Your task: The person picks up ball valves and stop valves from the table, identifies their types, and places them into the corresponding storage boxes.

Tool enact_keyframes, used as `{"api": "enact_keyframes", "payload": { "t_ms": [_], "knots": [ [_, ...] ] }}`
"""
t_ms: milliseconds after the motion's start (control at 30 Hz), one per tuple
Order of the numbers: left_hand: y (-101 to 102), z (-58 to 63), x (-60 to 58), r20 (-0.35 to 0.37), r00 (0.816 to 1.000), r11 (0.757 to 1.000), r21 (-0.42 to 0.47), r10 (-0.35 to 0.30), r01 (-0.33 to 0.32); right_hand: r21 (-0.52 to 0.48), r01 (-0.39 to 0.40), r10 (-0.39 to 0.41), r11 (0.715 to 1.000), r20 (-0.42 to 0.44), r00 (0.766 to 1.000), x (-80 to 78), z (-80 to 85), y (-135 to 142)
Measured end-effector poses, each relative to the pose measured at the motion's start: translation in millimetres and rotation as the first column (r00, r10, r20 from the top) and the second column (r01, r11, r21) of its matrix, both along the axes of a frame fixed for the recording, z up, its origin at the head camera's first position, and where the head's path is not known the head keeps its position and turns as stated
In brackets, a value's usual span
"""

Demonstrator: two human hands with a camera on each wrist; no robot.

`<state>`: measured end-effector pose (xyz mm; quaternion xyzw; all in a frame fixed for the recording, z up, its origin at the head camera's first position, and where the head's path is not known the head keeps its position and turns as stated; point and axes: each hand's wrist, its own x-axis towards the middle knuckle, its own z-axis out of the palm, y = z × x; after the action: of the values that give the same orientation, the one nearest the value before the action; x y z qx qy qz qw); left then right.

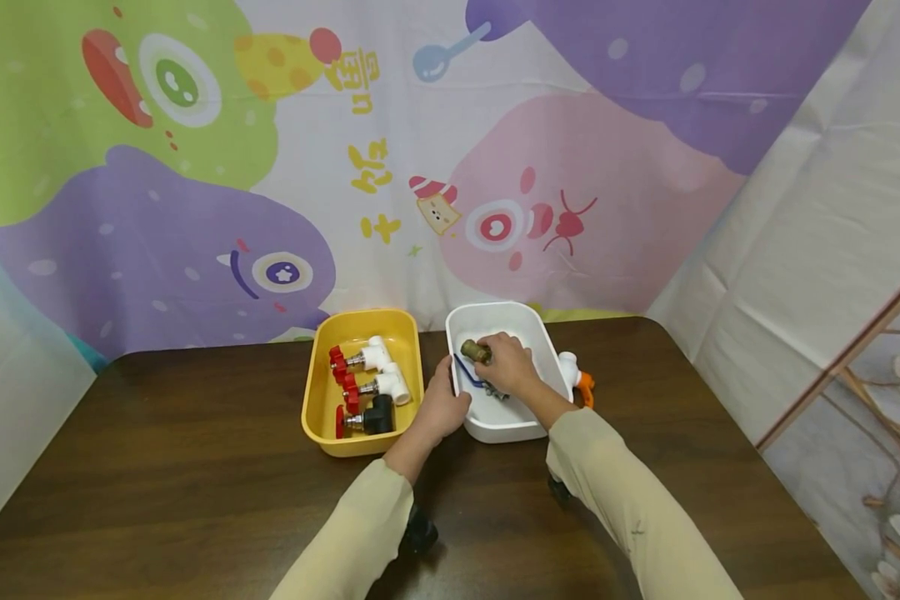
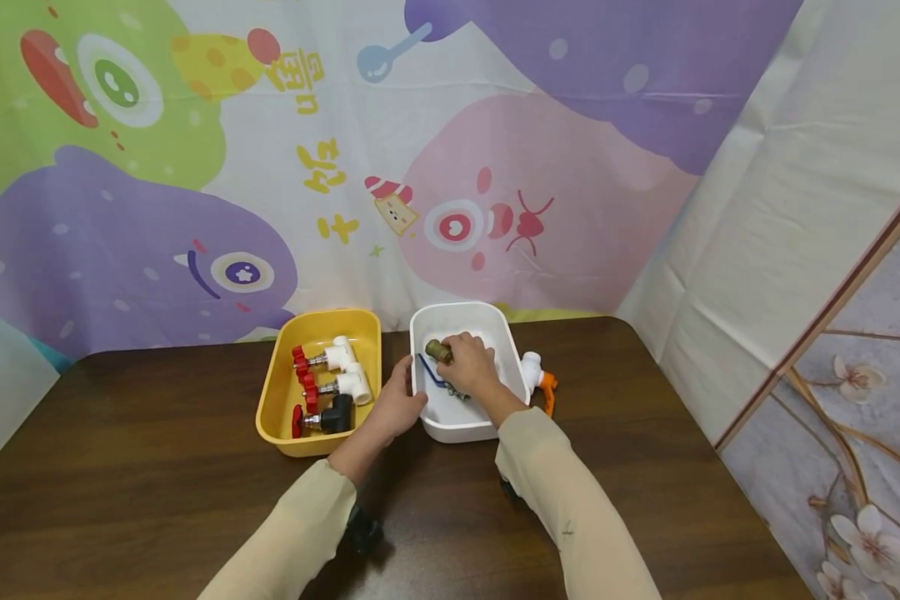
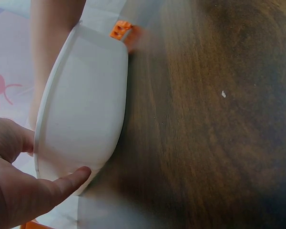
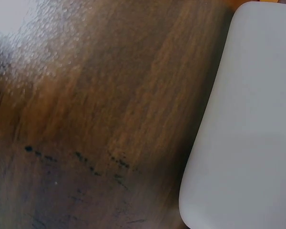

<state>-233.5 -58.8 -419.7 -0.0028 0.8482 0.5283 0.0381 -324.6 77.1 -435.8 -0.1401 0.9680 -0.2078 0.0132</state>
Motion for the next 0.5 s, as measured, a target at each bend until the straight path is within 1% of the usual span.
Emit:
{"api": "enact_keyframes", "payload": {
  "t_ms": [367,500],
  "knots": [
    [-0.3,0.3,0.5,0.011,1.0,1.0,-0.003,0.002,-0.002,0.04,-0.021,0.02,0.999,0.013,1.0,-0.3,-2.7,-0.8],
    [-0.1,0.3,0.1,0.016,1.0,1.0,-0.007,0.005,-0.005,0.039,-0.025,0.025,0.999,0.008,1.0,-0.7,-4.3,-1.0]
  ]
}}
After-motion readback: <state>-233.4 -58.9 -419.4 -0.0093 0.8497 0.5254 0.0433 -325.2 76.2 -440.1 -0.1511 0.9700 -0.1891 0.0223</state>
